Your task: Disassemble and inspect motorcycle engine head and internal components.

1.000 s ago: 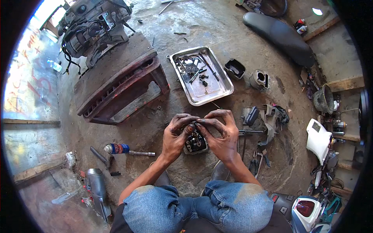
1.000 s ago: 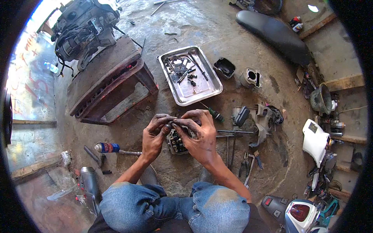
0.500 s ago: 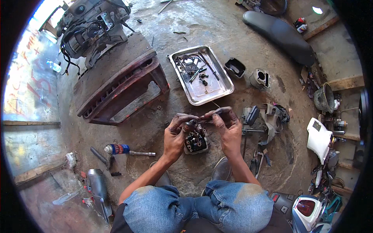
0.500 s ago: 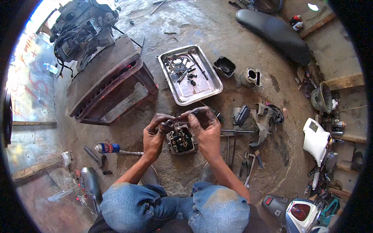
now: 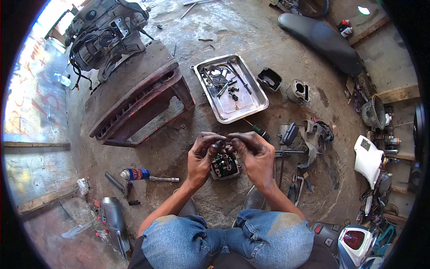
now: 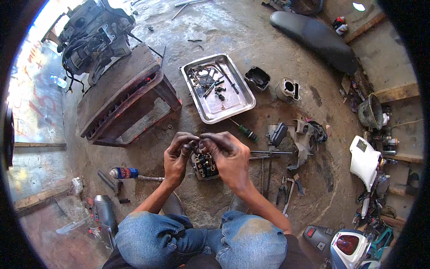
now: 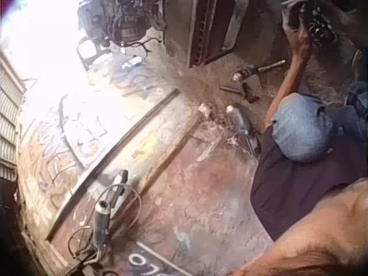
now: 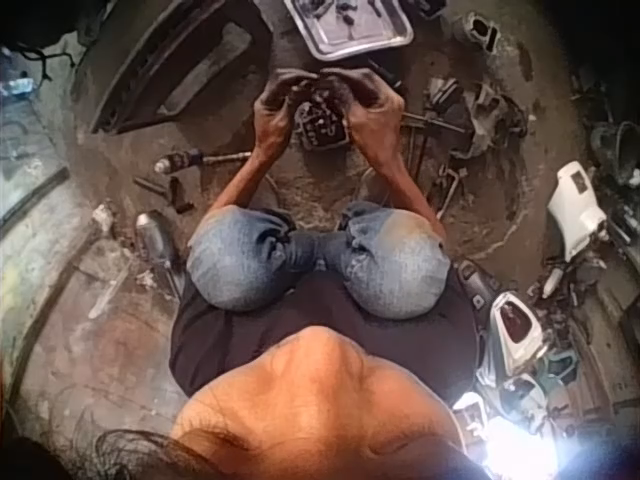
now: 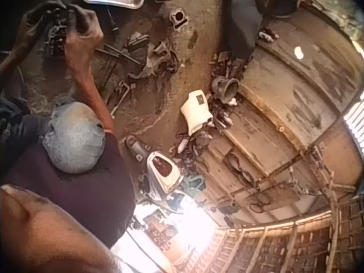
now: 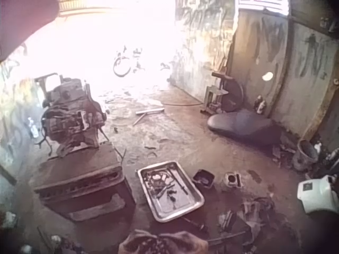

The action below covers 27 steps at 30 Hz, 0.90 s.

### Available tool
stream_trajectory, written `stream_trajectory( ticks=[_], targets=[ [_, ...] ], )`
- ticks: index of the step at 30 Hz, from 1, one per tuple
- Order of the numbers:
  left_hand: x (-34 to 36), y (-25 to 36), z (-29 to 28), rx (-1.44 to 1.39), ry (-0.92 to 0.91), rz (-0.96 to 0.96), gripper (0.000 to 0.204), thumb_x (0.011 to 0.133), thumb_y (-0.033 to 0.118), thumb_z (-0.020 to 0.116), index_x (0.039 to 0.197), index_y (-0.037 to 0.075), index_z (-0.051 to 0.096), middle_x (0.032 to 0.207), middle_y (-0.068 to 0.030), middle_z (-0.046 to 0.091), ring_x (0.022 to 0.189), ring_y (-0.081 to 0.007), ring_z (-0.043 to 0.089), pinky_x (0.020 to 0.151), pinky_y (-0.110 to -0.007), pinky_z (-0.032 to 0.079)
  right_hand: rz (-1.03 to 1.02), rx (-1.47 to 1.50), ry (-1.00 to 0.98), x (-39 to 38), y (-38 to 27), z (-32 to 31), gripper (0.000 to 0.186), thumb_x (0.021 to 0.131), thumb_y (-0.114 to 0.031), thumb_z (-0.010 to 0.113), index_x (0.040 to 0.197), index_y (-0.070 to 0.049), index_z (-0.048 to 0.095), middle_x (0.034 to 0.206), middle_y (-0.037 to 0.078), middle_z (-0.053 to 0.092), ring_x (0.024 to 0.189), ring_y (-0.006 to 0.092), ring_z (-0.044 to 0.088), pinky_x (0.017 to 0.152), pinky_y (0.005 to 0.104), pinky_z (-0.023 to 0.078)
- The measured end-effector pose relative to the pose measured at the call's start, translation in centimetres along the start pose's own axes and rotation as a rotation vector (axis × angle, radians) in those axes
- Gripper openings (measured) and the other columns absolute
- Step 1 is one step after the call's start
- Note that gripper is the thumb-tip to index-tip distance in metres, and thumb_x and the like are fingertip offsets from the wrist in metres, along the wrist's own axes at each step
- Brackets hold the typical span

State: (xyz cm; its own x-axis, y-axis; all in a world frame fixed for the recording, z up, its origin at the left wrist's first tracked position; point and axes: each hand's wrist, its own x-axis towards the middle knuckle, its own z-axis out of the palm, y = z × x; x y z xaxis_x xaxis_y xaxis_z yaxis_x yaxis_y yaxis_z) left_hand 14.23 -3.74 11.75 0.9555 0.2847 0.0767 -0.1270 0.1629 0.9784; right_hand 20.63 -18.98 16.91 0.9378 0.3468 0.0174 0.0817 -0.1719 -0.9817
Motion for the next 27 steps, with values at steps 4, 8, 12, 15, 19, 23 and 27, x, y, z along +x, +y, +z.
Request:
stream_trajectory(
  ticks=[4,8,12,15,19,23,27],
  targets=[
    [0.4,1.1,-0.9,0.409,-0.079,0.222,0.029,0.085,0.016,0.076,0.112,0.007,0.07,0.105,-0.0101,0.061,0.099,-0.0255,0.062,0.087,-0.036,0.051,0.55,0.639,-0.05,0.2,2.0,0.8,0.024,0.099,-0.021,0.063,0.106,0.0,0.071,0.093,0.005,0.072,0.082,0.0136,0.069,0.075,0.0299,0.055],
    [0.9,3.5,-1.0,0.595,-0.141,0.341,0.032,0.079,0.014,0.079,0.11,0.009,0.071,0.109,-0.0124,0.06,0.099,-0.0288,0.062,0.087,-0.039,0.052,0.711,0.893,-0.008,0.4,3.7,0.7,0.027,0.1,-0.027,0.061,0.104,-0.003,0.07,0.095,0.006,0.072,0.086,0.0149,0.068,0.083,0.0325,0.054],
    [1.2,4.9,-0.7,0.692,-0.333,0.49,0.038,0.079,0.014,0.078,0.116,0.009,0.068,0.112,-0.0143,0.059,0.102,-0.0299,0.062,0.091,-0.043,0.053,0.798,1.135,-0.019,1.2,3.6,1.9,0.029,0.102,-0.03,0.054,0.102,-0.006,0.069,0.097,0.009,0.072,0.09,0.0194,0.068,0.089,0.0362,0.053],
    [1.8,5.5,0.3,0.855,-0.54,0.549,0.038,0.082,0.011,0.07,0.118,0.003,0.062,0.114,-0.0167,0.058,0.108,-0.0307,0.06,0.097,-0.042,0.051,0.832,1.174,-0.03,1.3,3.3,2.5,0.031,0.102,-0.029,0.05,0.1,-0.005,0.069,0.097,0.012,0.072,0.094,0.0237,0.068,0.092,0.0384,0.053],
    [2.0,5.8,1.0,1.203,-0.714,0.485,0.028,0.082,0.006,0.066,0.109,-0.001,0.061,0.112,-0.0179,0.058,0.101,-0.0328,0.061,0.089,-0.04,0.053,0.713,1.457,-0.106,0.9,5.7,3.3,0.033,0.102,-0.027,0.048,0.099,-0.002,0.068,0.097,0.013,0.072,0.097,0.0272,0.068,0.096,0.0383,0.052],
    [1.8,7.5,1.0,0.911,-0.537,0.445,0.032,0.079,0.005,0.07,0.11,0.0,0.061,0.111,-0.0178,0.058,0.103,-0.0339,0.062,0.09,-0.041,0.054,0.689,1.572,-0.068,1.8,5.4,3.1,0.032,0.102,-0.025,0.048,0.101,-0.001,0.069,0.098,0.014,0.073,0.096,0.0283,0.069,0.097,0.0393,0.052],
    [1.3,4.8,1.5,0.959,-0.486,0.398,0.039,0.076,0.003,0.075,0.113,0.0,0.062,0.114,-0.0179,0.059,0.104,-0.034,0.063,0.087,-0.042,0.056,0.666,1.522,-0.032,1.5,4.4,2.8,0.03,0.101,-0.023,0.049,0.099,-0.001,0.069,0.096,0.013,0.072,0.098,0.0274,0.068,0.097,0.0396,0.052]
  ],
)
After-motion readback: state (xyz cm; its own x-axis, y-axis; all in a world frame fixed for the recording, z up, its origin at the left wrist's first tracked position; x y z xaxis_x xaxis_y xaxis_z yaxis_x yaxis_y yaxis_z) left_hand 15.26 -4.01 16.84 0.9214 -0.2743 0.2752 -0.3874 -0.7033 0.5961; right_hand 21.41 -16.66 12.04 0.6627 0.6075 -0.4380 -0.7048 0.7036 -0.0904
